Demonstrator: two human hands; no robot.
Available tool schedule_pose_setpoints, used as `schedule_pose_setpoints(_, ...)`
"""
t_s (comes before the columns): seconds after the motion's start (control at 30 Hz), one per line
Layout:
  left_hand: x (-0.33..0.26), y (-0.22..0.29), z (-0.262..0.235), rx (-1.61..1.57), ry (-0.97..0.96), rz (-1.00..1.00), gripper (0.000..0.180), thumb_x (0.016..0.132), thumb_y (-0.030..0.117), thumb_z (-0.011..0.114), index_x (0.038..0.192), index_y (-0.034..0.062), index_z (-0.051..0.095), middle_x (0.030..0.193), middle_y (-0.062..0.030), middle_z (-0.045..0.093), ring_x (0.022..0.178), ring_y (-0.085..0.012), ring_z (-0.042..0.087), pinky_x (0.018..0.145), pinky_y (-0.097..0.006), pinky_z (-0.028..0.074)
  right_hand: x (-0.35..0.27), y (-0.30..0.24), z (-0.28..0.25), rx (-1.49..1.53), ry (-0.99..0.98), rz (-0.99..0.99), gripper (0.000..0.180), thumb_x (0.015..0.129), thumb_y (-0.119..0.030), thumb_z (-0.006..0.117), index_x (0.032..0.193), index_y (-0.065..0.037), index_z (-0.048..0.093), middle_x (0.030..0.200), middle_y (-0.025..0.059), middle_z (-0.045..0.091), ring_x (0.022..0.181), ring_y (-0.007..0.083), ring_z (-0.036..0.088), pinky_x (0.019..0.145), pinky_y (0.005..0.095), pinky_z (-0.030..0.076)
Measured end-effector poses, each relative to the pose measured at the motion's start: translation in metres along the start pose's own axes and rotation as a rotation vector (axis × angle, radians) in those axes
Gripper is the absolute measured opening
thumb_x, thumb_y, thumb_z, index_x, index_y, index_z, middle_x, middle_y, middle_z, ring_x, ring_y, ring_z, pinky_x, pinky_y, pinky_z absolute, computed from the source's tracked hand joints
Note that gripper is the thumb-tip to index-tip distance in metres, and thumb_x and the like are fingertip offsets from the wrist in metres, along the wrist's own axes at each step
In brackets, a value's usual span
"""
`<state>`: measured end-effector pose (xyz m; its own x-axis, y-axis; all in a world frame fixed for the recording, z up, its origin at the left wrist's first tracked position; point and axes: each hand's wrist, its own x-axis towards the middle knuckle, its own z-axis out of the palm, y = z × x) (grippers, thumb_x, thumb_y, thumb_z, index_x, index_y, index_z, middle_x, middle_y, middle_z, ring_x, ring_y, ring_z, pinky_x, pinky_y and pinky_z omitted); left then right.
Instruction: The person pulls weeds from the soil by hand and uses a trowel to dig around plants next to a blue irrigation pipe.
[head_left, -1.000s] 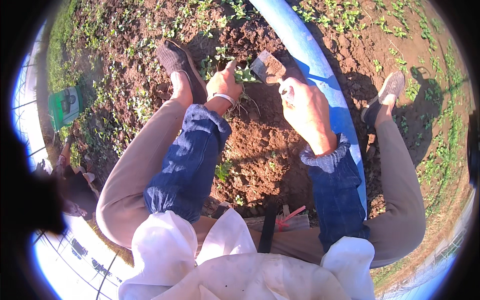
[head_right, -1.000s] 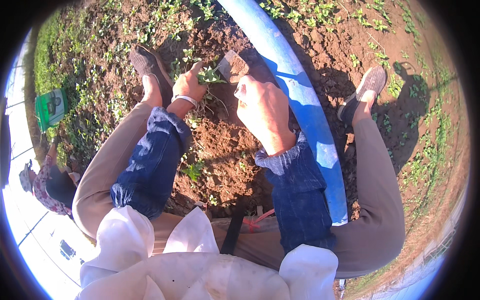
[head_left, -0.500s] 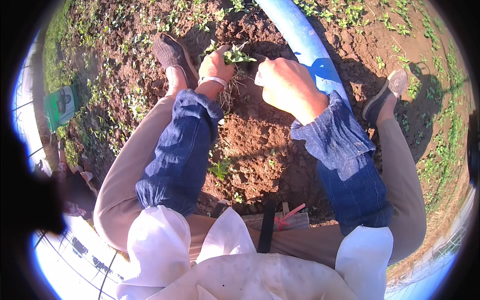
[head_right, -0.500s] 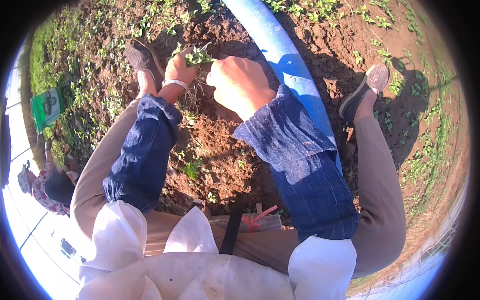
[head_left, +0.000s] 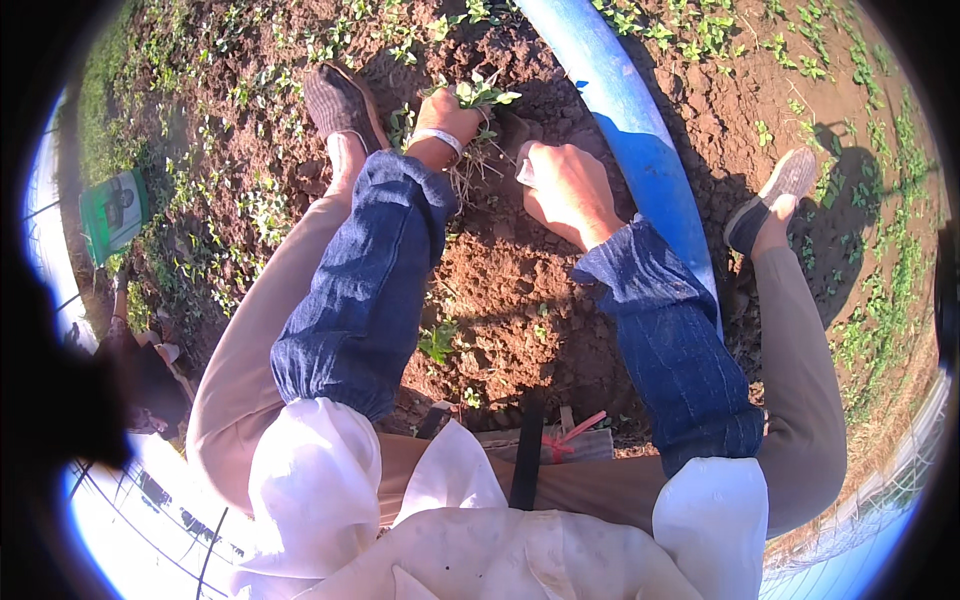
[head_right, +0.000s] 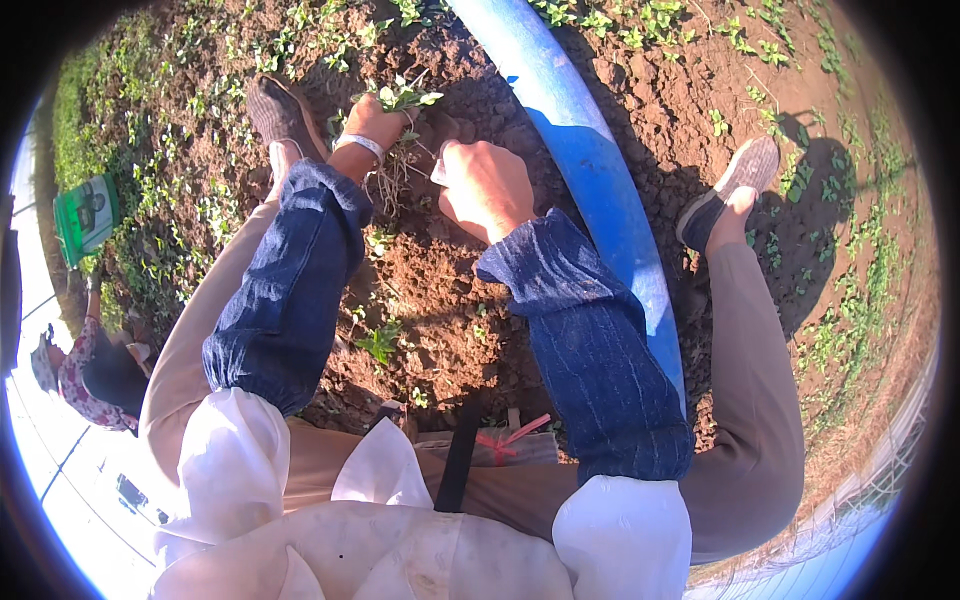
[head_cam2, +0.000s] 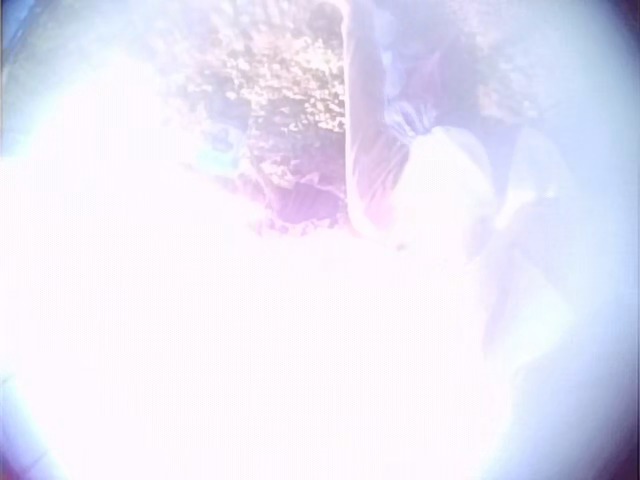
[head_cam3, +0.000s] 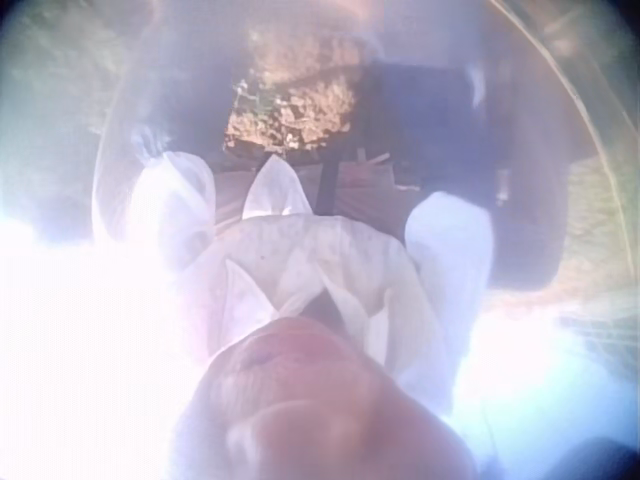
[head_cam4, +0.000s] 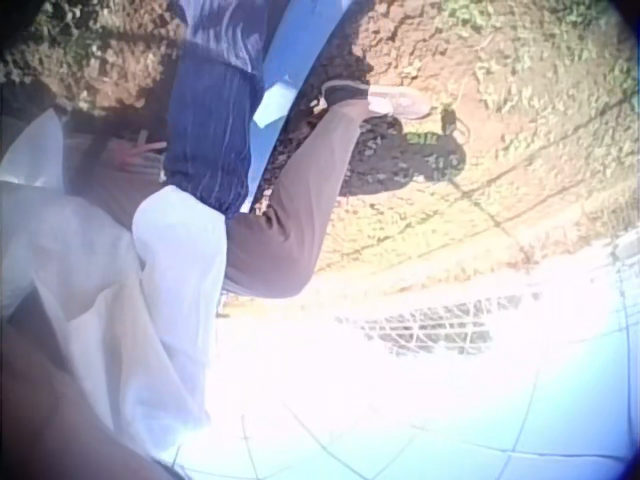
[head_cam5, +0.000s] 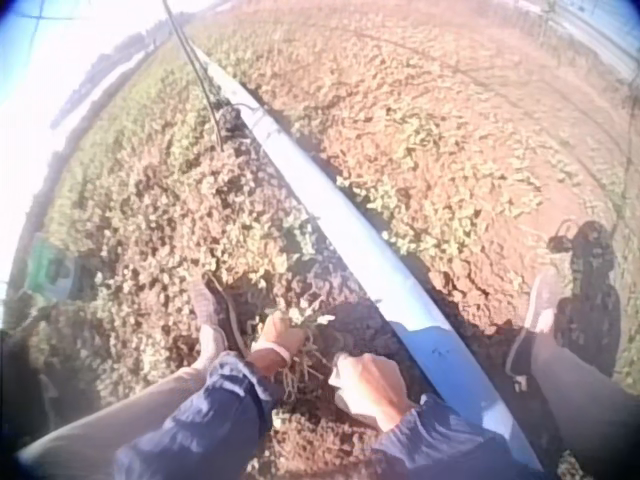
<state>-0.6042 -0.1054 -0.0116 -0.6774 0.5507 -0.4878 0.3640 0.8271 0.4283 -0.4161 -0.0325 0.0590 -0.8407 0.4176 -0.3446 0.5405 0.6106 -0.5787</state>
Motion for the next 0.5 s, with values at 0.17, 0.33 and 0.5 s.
schedule_pose_setpoints(0.17, -0.022, 0.002, 0.016, -0.327, 0.274, 0.056, 0.035, 0.075, 0.028, 0.077, 0.087, -0.0036, 0.067, 0.080, -0.0191, 0.069, 0.074, -0.0301, 0.068, 0.068, -0.038, 0.052, -0.022, 0.014, 0.019, 0.242, 0.166, 0.007, 0.006, 0.080, -0.013, 0.059, 0.085, -0.010, 0.062, 0.071, 0.0166, 0.062, 0.072, 0.0382, 0.062, 0.063, 0.0453, 0.048)
schedule_pose_setpoints(0.33, -0.019, -0.023, 0.033, -0.659, 0.395, 0.129, 0.027, 0.078, 0.017, 0.074, 0.095, -0.0022, 0.068, 0.081, -0.0123, 0.071, 0.072, -0.0183, 0.067, 0.068, -0.030, 0.051, -0.025, 0.003, 0.039, 0.473, 0.253, 0.121, 0.012, 0.079, -0.011, 0.060, 0.089, -0.009, 0.064, 0.075, 0.0171, 0.065, 0.075, 0.0375, 0.063, 0.067, 0.0413, 0.050)
schedule_pose_setpoints(0.5, -0.070, 0.016, 0.025, -0.797, 0.291, 0.186, 0.024, 0.082, 0.006, 0.066, 0.101, -0.0084, 0.063, 0.083, -0.0117, 0.069, 0.078, -0.0085, 0.061, 0.070, -0.025, 0.049, -0.029, 0.005, 0.022, 0.668, 0.211, 0.352, 0.013, 0.079, -0.013, 0.063, 0.089, -0.006, 0.068, 0.081, 0.0174, 0.067, 0.077, 0.0338, 0.066, 0.069, 0.0375, 0.051)
